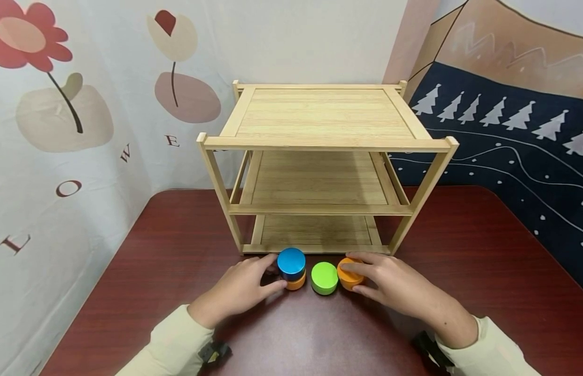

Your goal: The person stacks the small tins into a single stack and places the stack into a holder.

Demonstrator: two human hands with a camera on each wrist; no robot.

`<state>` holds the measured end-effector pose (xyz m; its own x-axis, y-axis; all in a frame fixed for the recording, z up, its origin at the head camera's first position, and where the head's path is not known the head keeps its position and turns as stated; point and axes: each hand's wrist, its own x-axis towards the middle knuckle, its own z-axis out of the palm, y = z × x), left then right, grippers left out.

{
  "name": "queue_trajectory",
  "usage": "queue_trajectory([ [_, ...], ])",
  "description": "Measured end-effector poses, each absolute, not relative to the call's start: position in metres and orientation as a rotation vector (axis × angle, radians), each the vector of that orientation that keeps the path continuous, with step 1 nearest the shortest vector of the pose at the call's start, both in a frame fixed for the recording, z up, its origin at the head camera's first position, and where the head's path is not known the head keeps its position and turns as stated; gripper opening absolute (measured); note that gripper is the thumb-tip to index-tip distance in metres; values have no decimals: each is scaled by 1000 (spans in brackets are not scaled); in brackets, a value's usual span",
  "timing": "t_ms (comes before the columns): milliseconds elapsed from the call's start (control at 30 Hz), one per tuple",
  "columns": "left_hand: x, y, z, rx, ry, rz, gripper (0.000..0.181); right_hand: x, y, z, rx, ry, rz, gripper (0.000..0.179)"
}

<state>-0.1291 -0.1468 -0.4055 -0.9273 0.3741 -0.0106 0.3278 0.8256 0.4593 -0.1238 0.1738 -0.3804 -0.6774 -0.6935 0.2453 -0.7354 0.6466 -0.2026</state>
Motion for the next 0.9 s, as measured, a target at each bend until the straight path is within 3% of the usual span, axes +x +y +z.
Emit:
queue_trajectory([
  [900,-130,-146,-406,567,2911,695,49,-123,172,-377,1189,-2617,468,51],
])
